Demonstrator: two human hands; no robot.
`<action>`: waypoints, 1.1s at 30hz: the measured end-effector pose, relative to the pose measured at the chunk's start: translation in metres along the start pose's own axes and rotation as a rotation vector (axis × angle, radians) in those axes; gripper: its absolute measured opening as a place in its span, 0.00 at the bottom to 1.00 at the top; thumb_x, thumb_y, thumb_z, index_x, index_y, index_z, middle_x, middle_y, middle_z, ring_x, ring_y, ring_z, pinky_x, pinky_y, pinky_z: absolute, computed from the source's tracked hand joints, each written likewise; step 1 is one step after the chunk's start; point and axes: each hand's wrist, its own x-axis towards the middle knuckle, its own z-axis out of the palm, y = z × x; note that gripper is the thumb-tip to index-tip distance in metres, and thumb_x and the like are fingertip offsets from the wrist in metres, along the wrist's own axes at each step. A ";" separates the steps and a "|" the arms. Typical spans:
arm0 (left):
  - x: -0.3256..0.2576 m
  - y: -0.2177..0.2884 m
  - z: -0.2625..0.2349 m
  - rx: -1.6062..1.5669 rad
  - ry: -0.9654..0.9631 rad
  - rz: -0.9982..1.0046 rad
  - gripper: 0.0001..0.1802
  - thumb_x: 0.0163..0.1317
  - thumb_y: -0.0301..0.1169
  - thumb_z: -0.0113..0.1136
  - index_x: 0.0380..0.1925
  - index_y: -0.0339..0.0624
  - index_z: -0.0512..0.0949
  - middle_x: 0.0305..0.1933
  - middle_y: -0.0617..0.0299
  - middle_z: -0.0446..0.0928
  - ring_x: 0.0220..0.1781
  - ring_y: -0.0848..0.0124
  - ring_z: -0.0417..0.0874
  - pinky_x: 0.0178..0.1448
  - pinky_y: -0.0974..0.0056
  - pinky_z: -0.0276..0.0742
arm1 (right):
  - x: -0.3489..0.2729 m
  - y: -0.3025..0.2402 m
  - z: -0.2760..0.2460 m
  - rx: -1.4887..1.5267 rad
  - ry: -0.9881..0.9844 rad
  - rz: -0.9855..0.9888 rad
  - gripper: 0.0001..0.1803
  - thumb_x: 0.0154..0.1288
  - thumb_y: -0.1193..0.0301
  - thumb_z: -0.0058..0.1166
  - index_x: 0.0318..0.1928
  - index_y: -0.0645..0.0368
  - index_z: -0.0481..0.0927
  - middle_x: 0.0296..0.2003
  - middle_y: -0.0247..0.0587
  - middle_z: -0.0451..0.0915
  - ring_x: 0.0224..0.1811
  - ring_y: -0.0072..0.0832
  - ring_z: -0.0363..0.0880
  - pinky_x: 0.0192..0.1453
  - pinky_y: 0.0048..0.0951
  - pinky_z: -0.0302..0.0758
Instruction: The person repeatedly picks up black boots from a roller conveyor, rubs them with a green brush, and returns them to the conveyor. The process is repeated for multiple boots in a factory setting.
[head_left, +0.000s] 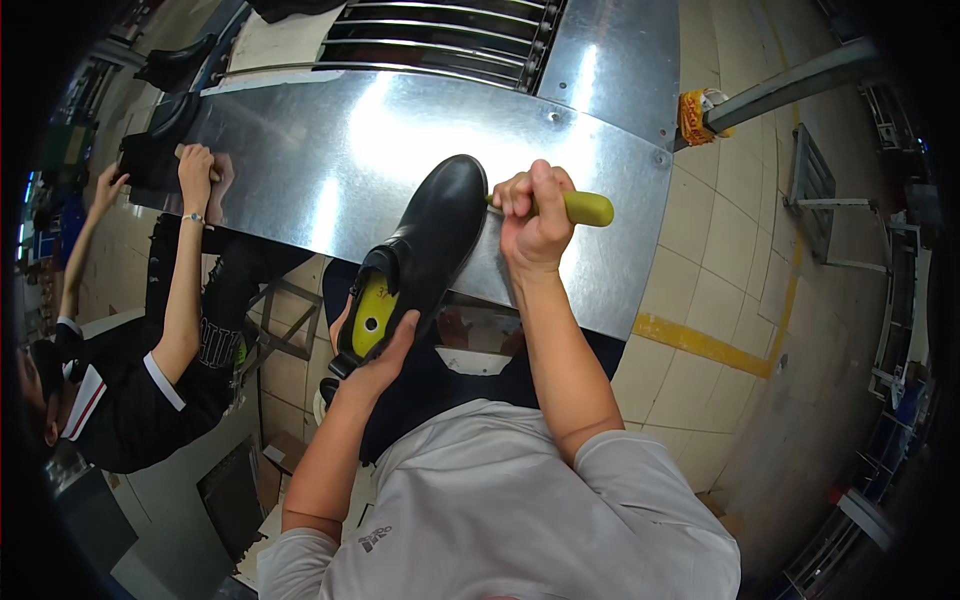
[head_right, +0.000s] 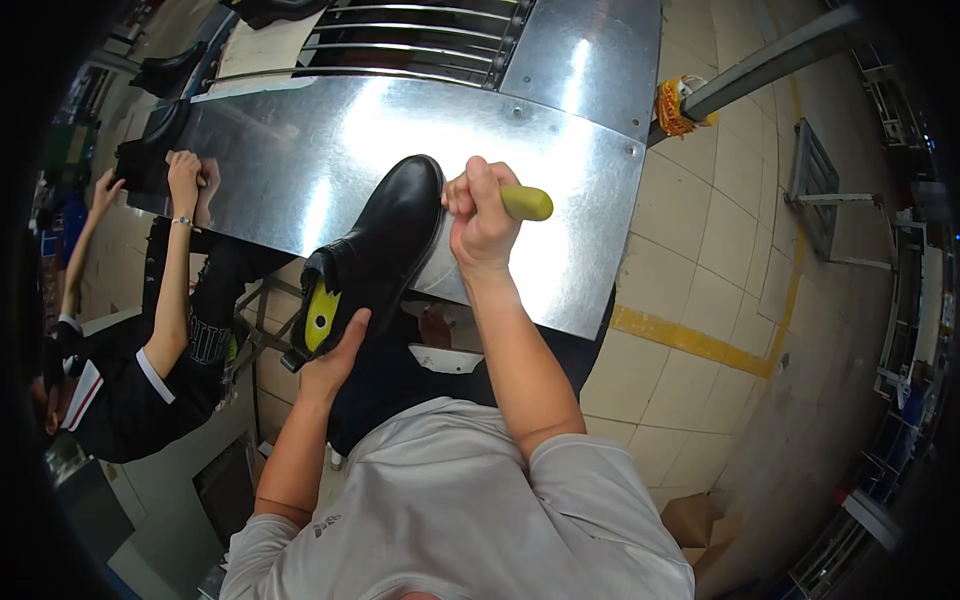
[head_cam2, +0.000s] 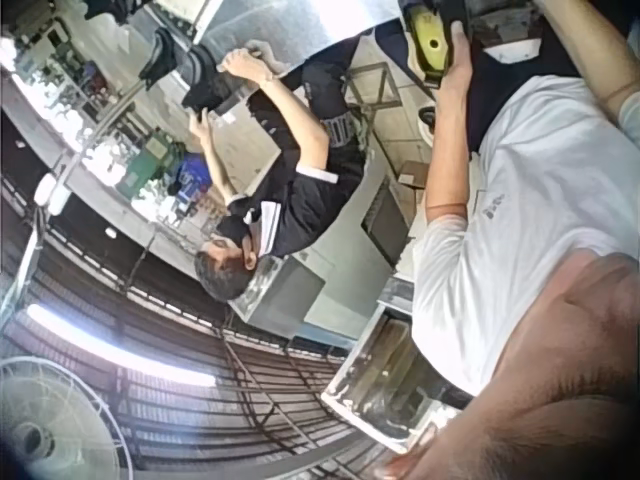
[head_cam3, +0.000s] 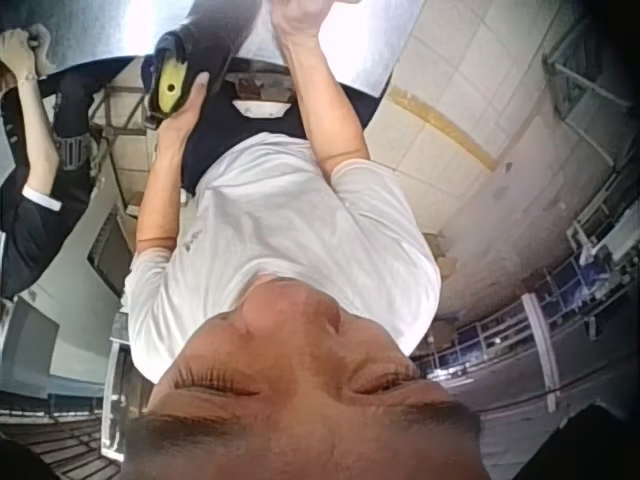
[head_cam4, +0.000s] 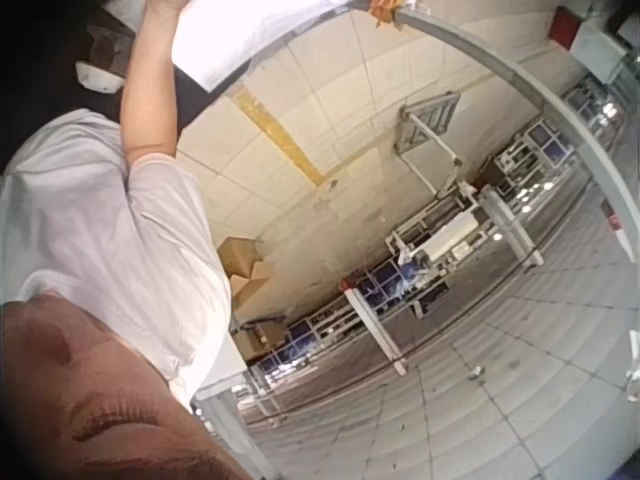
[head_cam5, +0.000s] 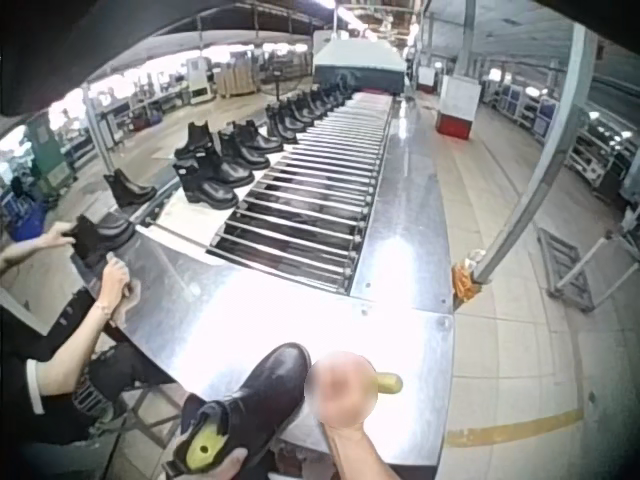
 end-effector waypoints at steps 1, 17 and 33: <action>-0.002 0.003 0.000 -0.006 0.020 -0.015 0.24 0.57 0.26 0.76 0.52 0.29 0.79 0.42 0.53 0.85 0.41 0.67 0.86 0.48 0.65 0.81 | -0.002 -0.006 -0.004 0.061 -0.004 0.082 0.21 0.74 0.58 0.58 0.24 0.53 0.72 0.14 0.32 0.64 0.18 0.27 0.64 0.31 0.36 0.69; -0.103 0.066 -0.109 -0.775 0.733 -0.397 0.22 0.59 0.29 0.74 0.51 0.29 0.81 0.45 0.56 0.85 0.45 0.69 0.86 0.52 0.62 0.84 | 0.060 -0.011 -0.055 -0.371 -0.181 0.059 0.22 0.65 0.71 0.58 0.57 0.68 0.76 0.19 0.26 0.66 0.17 0.19 0.66 0.21 0.24 0.66; -0.590 0.221 -0.349 0.652 2.265 -0.801 0.33 0.53 0.32 0.82 0.55 0.25 0.80 0.55 0.50 0.85 0.54 0.61 0.85 0.62 0.57 0.78 | 0.056 -0.046 -0.049 -0.434 -0.132 0.109 0.22 0.66 0.57 0.70 0.48 0.54 0.74 0.20 0.39 0.74 0.19 0.31 0.70 0.23 0.34 0.70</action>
